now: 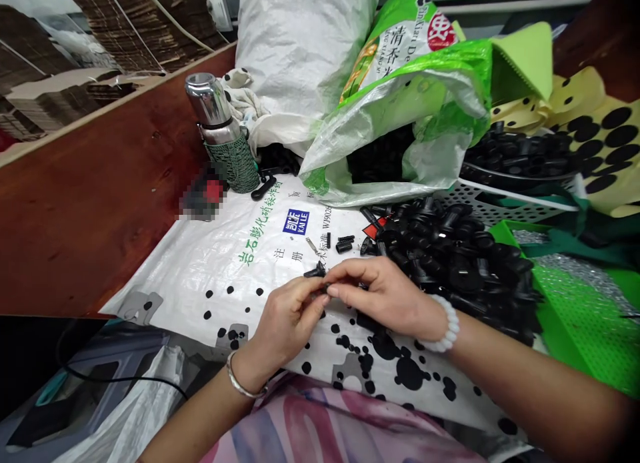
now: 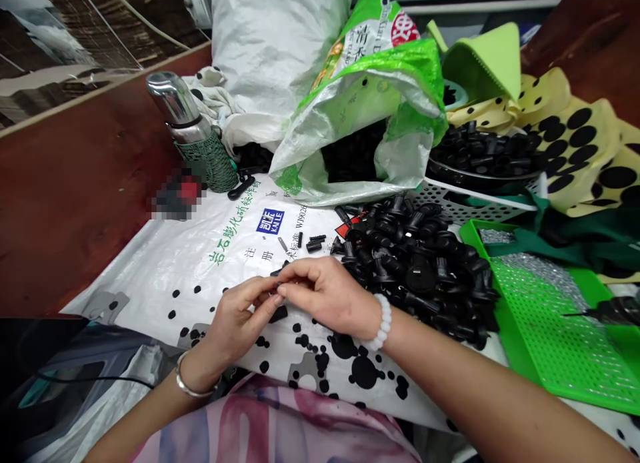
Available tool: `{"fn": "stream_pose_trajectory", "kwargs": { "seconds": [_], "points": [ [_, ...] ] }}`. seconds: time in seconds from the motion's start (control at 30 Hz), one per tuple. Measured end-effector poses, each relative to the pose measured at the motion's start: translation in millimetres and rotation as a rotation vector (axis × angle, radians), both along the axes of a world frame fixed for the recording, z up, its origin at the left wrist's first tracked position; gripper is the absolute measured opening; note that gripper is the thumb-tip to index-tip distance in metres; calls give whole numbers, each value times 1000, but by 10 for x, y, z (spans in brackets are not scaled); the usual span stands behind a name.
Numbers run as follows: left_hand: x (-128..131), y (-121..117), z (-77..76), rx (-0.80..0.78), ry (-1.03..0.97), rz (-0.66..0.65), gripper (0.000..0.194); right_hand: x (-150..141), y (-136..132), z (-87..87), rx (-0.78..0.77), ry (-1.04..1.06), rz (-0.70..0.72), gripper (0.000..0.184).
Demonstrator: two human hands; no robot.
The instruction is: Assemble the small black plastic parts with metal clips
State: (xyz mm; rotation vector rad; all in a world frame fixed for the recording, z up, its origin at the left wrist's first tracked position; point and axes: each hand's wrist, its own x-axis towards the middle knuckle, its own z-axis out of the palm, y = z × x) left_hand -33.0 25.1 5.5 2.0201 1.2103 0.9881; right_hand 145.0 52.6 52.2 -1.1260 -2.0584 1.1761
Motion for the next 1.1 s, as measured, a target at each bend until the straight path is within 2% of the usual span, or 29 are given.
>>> {"fn": "stream_pose_trajectory", "kwargs": {
  "seconds": [0.1,0.17,0.23,0.3,0.37,0.57,0.73,0.83,0.93,1.1],
  "points": [
    [-16,-8,-6,31,14,-13,13,34,-18,-35,61,5,-4,14],
    [-76,-15,-6,8,10,26,12,107,87,-32,181,-105,-37,14],
    [-152,-22,-7,-25,-12,79,11,173,250,-20,334,-371,-92,17],
    [-226,-29,-15,-59,-51,133,11,190,423,-24,452,-698,-79,19],
    [-285,-40,-37,-102,-93,178,14,150,560,-66,491,-872,-20,17],
    [-364,-82,-117,-228,-235,272,26,-19,660,-249,500,-982,63,11],
    [-336,-77,-65,-321,-370,222,32,63,463,-109,530,-892,66,16],
    [-270,-74,0,-366,-443,186,33,135,232,-31,537,-549,66,21],
    [-179,-94,49,-374,-467,154,31,170,-17,-35,486,-250,46,21],
    [-41,-173,84,-297,-387,71,26,180,-287,-118,403,-120,-14,20]
  ]
}}
